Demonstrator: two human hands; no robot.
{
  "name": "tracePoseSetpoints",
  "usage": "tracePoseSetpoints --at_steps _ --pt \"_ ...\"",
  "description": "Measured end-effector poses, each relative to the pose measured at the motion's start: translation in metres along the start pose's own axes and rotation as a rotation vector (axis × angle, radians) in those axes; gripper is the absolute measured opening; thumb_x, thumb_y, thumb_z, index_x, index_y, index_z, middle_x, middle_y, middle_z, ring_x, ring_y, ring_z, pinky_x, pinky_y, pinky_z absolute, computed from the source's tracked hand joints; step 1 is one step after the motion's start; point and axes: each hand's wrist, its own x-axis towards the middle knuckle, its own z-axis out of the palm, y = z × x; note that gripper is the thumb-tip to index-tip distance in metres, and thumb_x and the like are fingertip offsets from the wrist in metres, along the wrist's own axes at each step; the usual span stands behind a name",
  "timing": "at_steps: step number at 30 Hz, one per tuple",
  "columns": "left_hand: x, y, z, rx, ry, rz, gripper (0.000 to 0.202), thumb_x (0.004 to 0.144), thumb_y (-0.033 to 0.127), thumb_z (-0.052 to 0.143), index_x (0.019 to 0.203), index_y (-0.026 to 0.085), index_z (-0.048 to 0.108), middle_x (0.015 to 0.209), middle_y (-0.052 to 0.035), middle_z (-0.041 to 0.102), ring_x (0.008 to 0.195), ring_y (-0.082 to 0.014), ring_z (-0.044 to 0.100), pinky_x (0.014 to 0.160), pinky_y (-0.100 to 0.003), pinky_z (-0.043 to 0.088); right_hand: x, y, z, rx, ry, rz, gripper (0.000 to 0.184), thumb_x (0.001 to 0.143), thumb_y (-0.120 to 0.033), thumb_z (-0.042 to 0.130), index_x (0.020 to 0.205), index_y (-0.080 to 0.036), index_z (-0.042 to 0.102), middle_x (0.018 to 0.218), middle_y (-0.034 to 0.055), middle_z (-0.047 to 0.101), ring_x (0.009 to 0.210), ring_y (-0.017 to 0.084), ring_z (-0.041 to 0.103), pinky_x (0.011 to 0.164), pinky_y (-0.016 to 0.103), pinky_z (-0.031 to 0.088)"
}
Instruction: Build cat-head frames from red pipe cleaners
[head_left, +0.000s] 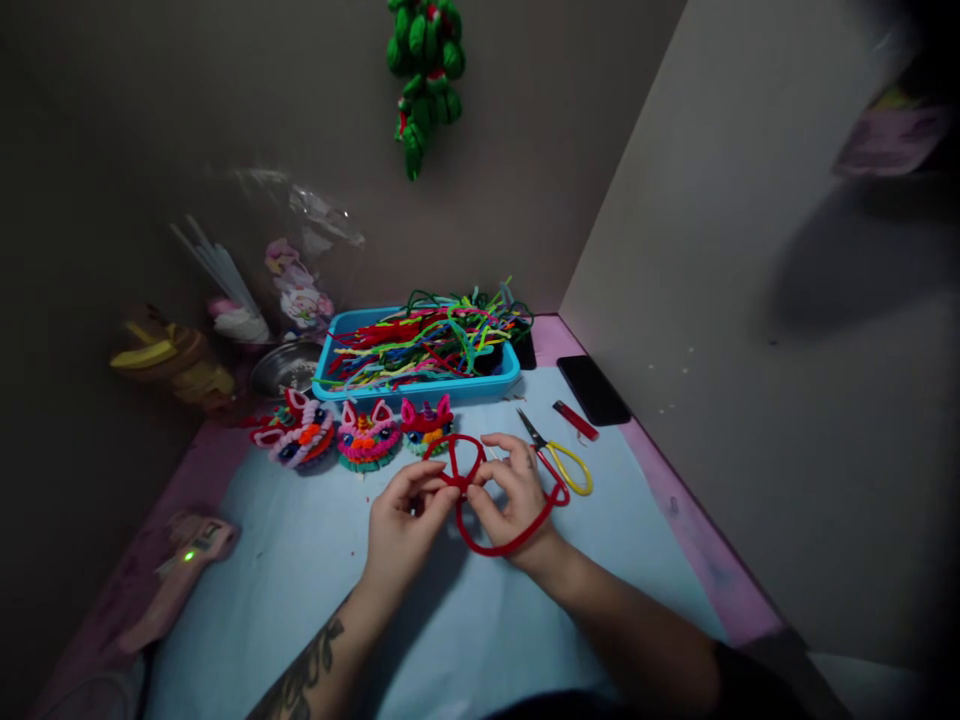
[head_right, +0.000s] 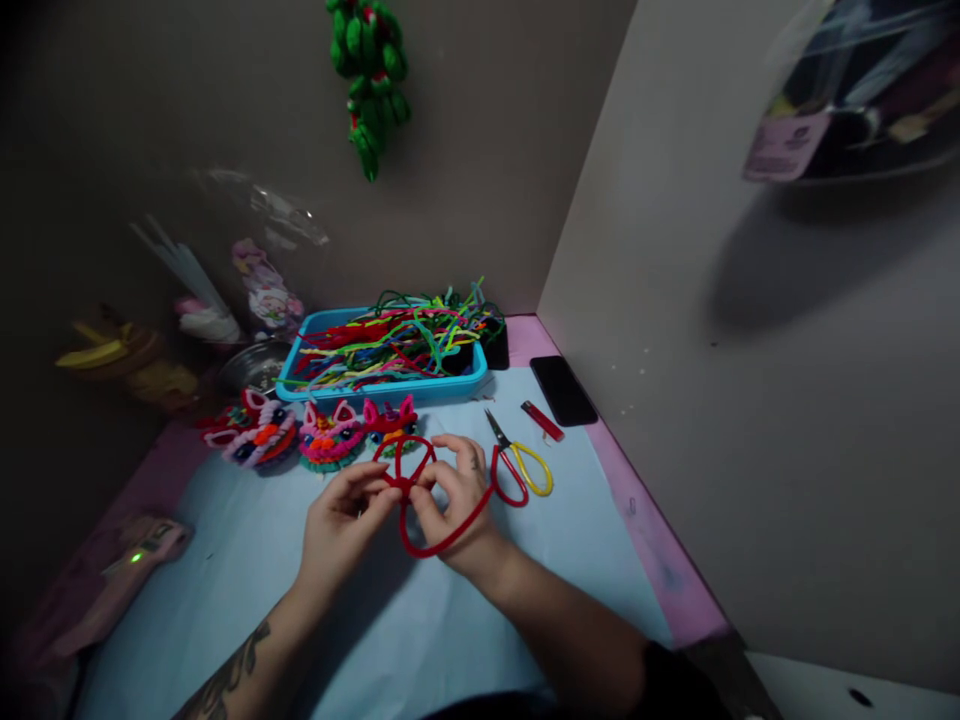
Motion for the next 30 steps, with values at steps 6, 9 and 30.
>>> tracePoseSetpoints --at_steps 6,9,30 --pt "0.0022 0.0012 0.0017 -0.060 -0.023 -0.047 0.029 0.065 0.025 0.073 0.090 0.015 0.063 0.067 -0.0018 0.069 0.058 -0.0119 0.059 0.055 -0.022 0.045 0.0010 0.0010 0.0007 0.015 0.011 -0.027 0.009 0.077 -0.018 0.055 0.071 -0.020 0.060 0.120 0.0083 0.050 0.113 0.027 0.045 0.095 0.045 0.039" --pt "0.0040 0.0013 0.0021 -0.126 -0.047 -0.099 0.031 0.063 0.026 0.075 0.089 0.016 0.062 0.065 -0.0014 0.069 0.058 -0.0125 0.060 0.055 -0.023 0.045 0.0014 0.0009 0.0005 0.019 -0.003 -0.080 0.013 0.080 -0.018 0.051 0.071 -0.020 0.060 0.120 0.0089 0.050 0.113 0.027 0.045 0.094 0.045 0.039" --pt "0.0060 -0.0047 0.0021 -0.216 -0.073 -0.162 0.034 0.062 0.023 0.077 0.090 0.015 0.059 0.060 0.0021 0.066 0.055 -0.0108 0.059 0.057 -0.023 0.043 0.0025 -0.0005 -0.0006 0.072 0.087 -0.071 0.009 0.075 -0.016 0.061 0.075 -0.023 0.066 0.112 0.0066 0.056 0.109 0.026 0.049 0.093 0.046 0.043"
